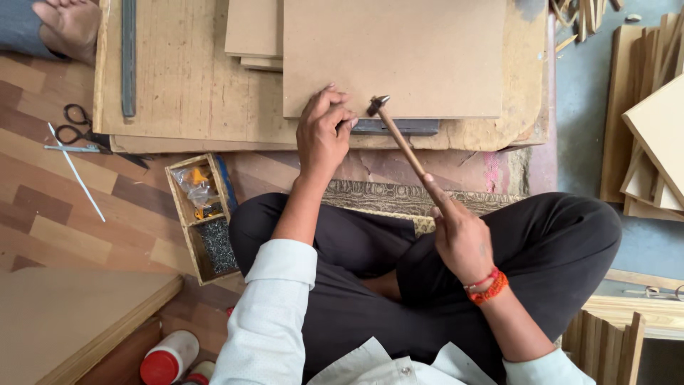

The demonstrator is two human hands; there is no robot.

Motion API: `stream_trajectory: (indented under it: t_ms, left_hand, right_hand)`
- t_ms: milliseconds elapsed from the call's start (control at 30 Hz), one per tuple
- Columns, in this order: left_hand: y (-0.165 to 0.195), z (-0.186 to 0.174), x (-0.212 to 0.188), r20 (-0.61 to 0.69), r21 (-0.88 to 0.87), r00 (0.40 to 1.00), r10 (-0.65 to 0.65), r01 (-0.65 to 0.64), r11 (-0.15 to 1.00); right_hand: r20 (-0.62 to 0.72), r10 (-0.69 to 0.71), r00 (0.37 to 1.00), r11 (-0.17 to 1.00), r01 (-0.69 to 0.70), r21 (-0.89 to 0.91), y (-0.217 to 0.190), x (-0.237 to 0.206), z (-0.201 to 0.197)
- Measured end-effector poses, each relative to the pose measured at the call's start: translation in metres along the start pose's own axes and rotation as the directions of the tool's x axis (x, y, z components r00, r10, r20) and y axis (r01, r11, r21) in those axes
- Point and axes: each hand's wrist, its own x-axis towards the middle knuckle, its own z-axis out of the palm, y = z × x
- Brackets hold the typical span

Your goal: The person sits cross-legged on the workshop floor and hammers nails along the edges of wooden frame boards, taking nails one at a time from a small wooden box beside them. They occasionally lift a finished frame to reposition it and continue hammering nails into other frames.

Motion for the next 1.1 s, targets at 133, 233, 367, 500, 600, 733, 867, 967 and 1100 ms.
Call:
stream_trajectory:
  t_ms: [133,233,367,500,600,733,867,967,1100]
  left_hand:
    - [-0.001,0.0,0.0,-0.013,0.036,1.0,-0.008,0.008,0.999]
    - [-0.001,-0.001,-0.001,-0.011,0.011,1.0,0.006,-0.006,1.0]
    - [0.0,-0.001,0.0,-0.022,0.051,1.0,0.018,-0.017,0.999]
    - [0.0,0.001,0.0,-0.039,0.027,0.999,0.026,-0.025,0.999]
    - [-0.001,0.003,0.0,-0.05,0.023,0.998,0.033,-0.031,0.999]
    - [-0.003,0.004,-0.001,-0.058,0.036,0.998,0.037,-0.035,0.999]
    - [-0.003,0.005,-0.004,0.033,0.102,0.999,-0.038,0.035,0.994]
    - [0.001,0.004,-0.002,0.067,0.236,0.984,0.164,-0.175,0.956]
    - [0.003,-0.019,-0.001,0.263,0.348,0.952,0.155,-0.243,0.905]
  right_hand:
    - [-0.284,-0.051,0.957,0.982,0.1,0.162,-0.005,-0.002,-0.003]
    - [-0.194,-0.07,0.979,0.993,0.088,0.084,-0.004,0.001,-0.001]
    - [0.261,0.254,0.931,0.925,-0.155,-0.347,0.0,0.003,-0.005]
    - [-0.123,0.059,0.991,0.985,-0.038,0.169,-0.004,-0.014,-0.013]
    - [-0.275,0.087,0.957,0.969,-0.017,0.246,-0.005,-0.019,-0.007]
    - [0.072,0.074,0.995,0.996,-0.07,-0.063,0.008,-0.004,0.01]
    - [0.039,0.079,0.996,0.996,-0.08,0.034,0.019,-0.007,0.003]
    - [-0.143,0.071,0.987,0.961,-0.029,0.275,0.031,-0.008,-0.019]
    - [-0.089,0.265,0.96,0.959,-0.272,-0.078,0.069,0.009,-0.075]
